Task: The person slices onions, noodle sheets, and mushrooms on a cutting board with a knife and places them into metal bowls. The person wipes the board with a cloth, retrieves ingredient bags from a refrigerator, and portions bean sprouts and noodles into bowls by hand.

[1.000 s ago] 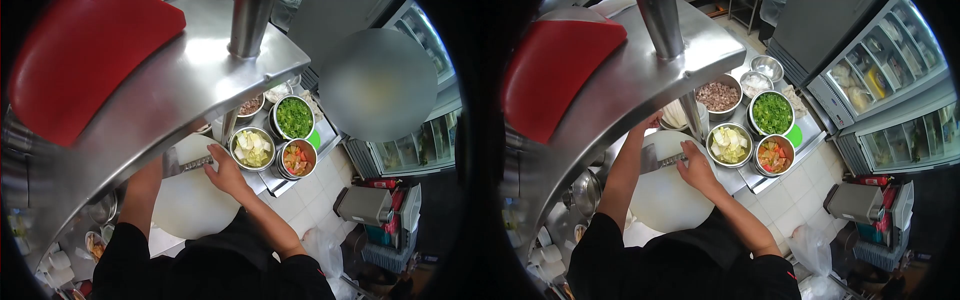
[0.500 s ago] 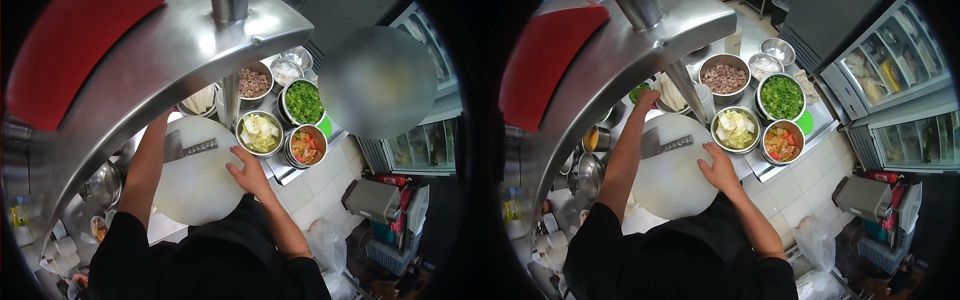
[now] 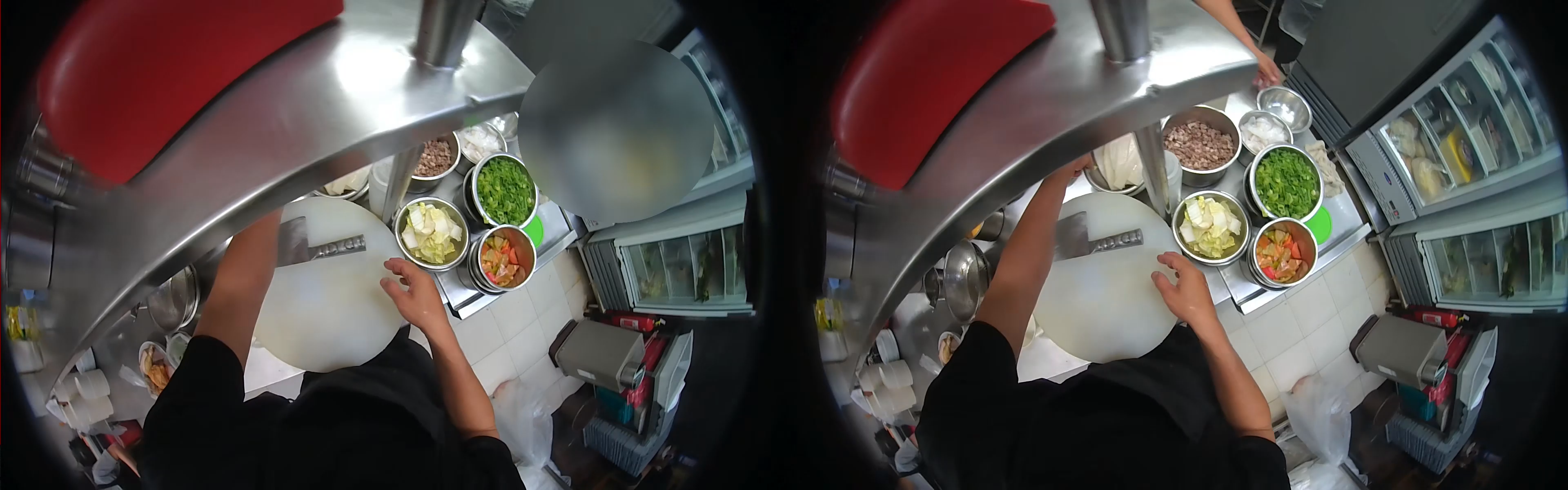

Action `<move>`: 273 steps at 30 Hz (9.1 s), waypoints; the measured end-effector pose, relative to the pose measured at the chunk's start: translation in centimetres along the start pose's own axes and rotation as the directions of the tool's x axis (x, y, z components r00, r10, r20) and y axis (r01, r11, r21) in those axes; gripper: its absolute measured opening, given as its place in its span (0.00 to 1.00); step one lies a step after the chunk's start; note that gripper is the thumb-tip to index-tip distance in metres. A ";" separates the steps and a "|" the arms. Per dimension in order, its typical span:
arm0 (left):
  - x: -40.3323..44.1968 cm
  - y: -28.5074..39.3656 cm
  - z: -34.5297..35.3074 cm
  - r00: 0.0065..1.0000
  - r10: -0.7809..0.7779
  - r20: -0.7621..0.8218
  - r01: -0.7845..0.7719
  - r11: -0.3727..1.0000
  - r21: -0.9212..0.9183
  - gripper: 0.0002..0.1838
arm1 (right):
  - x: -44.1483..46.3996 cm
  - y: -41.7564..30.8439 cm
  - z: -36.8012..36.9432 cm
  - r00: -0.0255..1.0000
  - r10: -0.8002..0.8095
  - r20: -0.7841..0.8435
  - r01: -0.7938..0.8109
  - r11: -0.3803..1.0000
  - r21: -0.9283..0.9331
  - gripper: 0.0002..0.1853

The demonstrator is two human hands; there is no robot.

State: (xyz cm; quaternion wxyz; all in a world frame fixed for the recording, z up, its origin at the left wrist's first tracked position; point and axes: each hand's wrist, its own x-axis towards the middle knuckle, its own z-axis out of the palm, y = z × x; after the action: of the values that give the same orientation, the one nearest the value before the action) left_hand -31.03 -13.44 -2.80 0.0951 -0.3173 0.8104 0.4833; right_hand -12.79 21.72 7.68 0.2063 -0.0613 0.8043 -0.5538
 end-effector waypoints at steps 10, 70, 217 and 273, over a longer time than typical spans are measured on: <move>-0.9 -2.5 -0.2 0.994 -0.055 0.090 0.070 0.983 -0.168 0.11 | 23.1 1.2 12.2 0.750 -0.577 -0.324 0.393 0.782 -0.484 0.24; -46.3 11.5 15.5 0.985 0.169 -0.008 -0.100 0.540 -0.836 0.31 | 11.2 -4.7 -33.0 0.877 -0.091 0.472 0.008 0.985 0.175 0.17; -27.7 10.0 19.6 0.939 0.287 -0.191 -0.221 0.927 0.304 0.19 | 9.6 11.7 -26.3 0.780 -0.388 -0.490 0.115 0.860 -0.497 0.16; -16.0 19.7 32.9 0.749 0.591 0.300 -0.663 0.662 0.350 0.19 | 10.9 6.4 -34.8 0.981 0.163 -0.108 -0.107 0.909 0.403 0.13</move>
State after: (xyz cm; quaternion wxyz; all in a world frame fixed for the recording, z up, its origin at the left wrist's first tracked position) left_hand -35.56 27.63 1.88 0.0556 0.0518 0.9456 0.3165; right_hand -35.72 50.72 9.44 0.1957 0.0763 0.6906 -0.6921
